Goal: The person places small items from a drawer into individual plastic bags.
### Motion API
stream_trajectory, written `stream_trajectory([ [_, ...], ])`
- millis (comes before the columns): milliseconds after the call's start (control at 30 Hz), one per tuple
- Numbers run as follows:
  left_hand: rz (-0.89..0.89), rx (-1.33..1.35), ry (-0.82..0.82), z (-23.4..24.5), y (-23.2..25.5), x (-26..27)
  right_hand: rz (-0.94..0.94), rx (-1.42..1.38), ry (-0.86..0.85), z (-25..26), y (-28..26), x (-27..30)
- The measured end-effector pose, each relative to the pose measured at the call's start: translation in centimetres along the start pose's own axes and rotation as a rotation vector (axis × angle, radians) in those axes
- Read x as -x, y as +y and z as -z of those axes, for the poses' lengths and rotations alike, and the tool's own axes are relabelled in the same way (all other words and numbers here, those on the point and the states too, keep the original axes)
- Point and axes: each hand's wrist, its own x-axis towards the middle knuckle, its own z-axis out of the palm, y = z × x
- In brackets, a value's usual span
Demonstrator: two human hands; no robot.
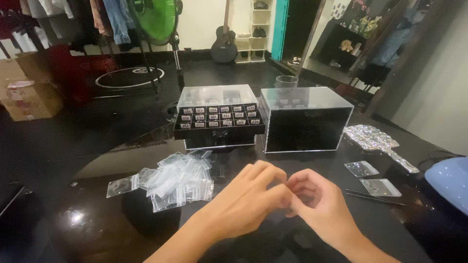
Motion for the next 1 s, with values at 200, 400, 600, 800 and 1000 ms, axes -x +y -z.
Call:
stream_trajectory([
  [200, 0.301, -0.040, 0.099, -1.4, -0.7, -0.2, -0.029, -0.147, 0.005, 0.2, -2.8, 0.7],
  [400, 0.109, -0.127, 0.222, -1.4, -0.8, -0.1, -0.014, -0.140, -0.100, 0.9, -1.0, -0.3],
  [600, 0.041, -0.133, 0.250, -1.4, 0.2, -0.3, -0.061, -0.064, -0.140, 0.8, -1.8, -0.1],
  [800, 0.030, -0.185, 0.273, -1.7, -0.6, 0.0, 0.051, -0.116, -0.188, 1.4, 0.5, -0.9],
  [1000, 0.043, -0.181, 0.298, -1.3, -0.5, 0.1, -0.006, -0.059, -0.128, 1.3, -1.6, -0.2],
])
